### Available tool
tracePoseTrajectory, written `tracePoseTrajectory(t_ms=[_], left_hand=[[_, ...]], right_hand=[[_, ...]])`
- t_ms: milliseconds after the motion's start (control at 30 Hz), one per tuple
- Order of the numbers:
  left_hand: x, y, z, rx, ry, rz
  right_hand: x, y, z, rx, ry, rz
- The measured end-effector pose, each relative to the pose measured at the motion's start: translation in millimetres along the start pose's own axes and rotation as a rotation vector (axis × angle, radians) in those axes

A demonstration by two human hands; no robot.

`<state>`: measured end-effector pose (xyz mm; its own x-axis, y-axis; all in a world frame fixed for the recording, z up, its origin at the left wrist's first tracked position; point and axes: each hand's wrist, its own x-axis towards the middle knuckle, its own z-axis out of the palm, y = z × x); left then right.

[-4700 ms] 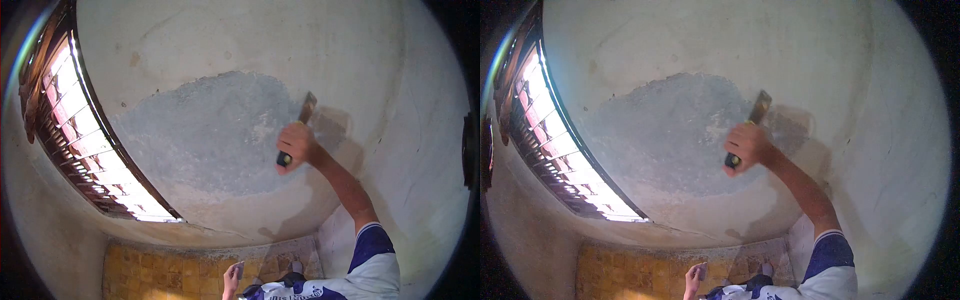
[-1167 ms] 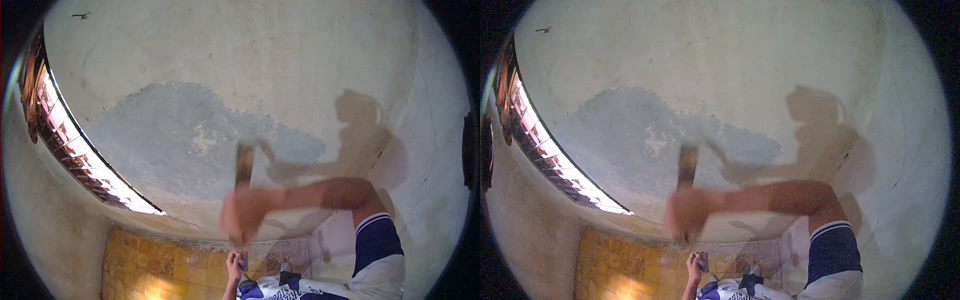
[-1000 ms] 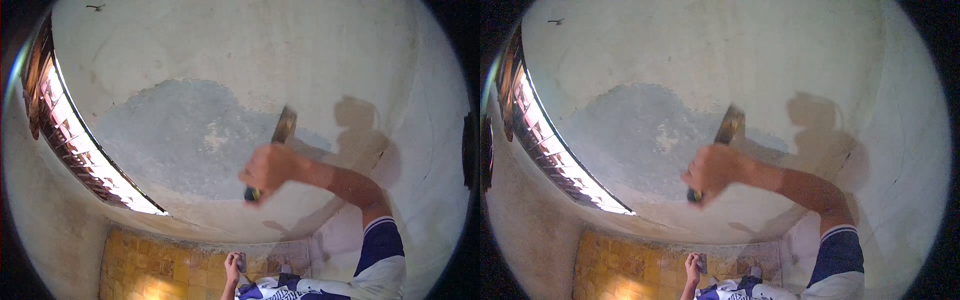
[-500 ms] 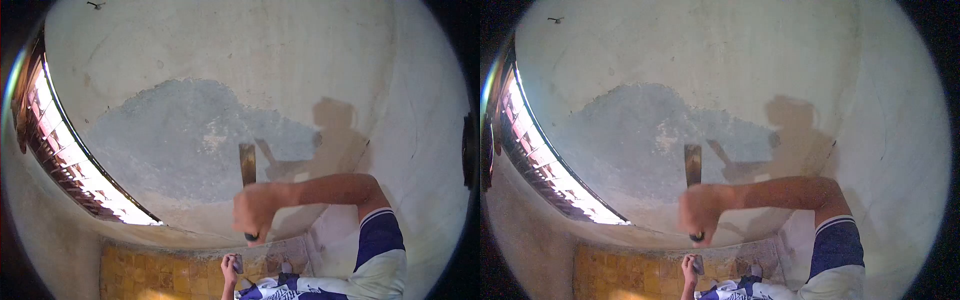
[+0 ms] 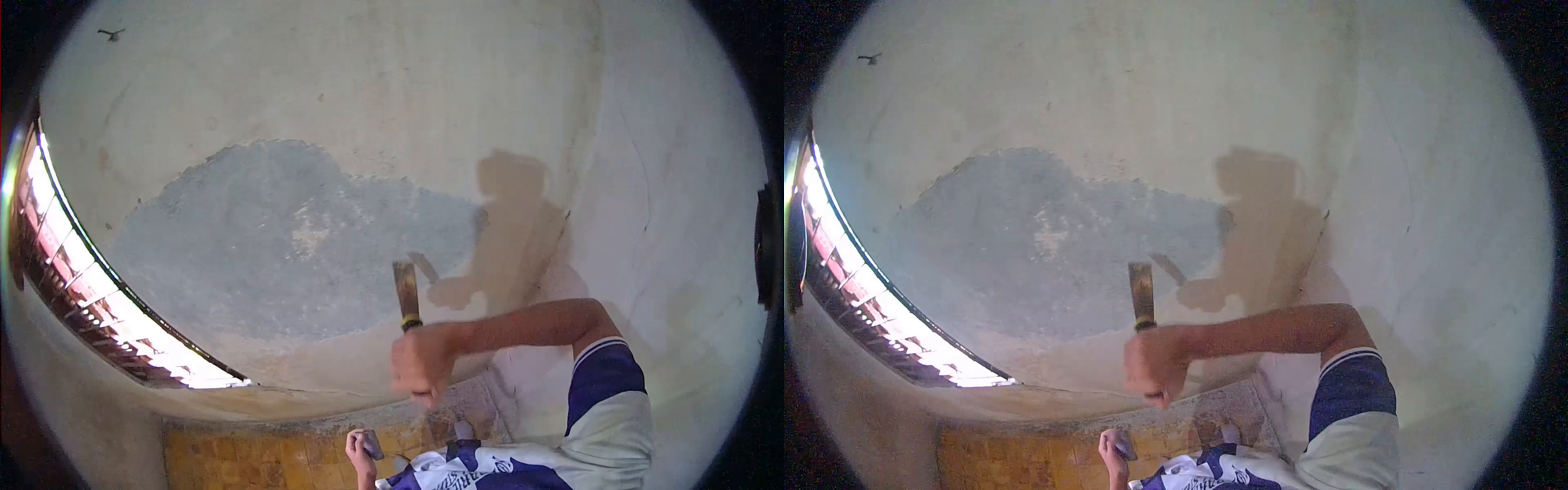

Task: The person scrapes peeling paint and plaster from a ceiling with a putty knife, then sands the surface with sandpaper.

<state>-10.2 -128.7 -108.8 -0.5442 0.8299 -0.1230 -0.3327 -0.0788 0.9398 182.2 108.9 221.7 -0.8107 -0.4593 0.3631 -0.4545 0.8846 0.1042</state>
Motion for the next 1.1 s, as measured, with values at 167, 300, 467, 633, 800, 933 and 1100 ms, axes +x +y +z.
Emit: tracePoseTrajectory(t_ms=[167,300,467,633,800,933,1100], left_hand=[[-0.5,4.9,7.2,0.028,0.016,-0.011],[0.3,2.4,19.3,0.032,0.022,0.040],[-8.4,3.4,39.4,-0.029,0.008,-0.058],[-10.5,-26.3,40.5,-0.035,0.043,-0.086],[-15.4,-20.8,60.6,0.036,0.051,-0.063],[-16.1,-31.4,70.3,0.033,0.053,-0.005],[-22.9,-22.0,98.4,0.090,0.068,-0.051]], right_hand=[[-52.5,43.1,-76.0,-0.589,0.122,0.323],[-46.7,9.0,-10.8,-0.237,0.275,0.116],[-107.6,29.8,22.8,-0.521,0.383,0.473],[-84.6,1.5,-6.6,-0.510,0.011,0.817],[-113.2,29.5,-12.6,-0.650,0.912,0.538],[-119.1,22.7,-10.2,-0.098,0.210,0.341],[-85.5,11.2,-19.9,-0.451,0.854,0.205]])
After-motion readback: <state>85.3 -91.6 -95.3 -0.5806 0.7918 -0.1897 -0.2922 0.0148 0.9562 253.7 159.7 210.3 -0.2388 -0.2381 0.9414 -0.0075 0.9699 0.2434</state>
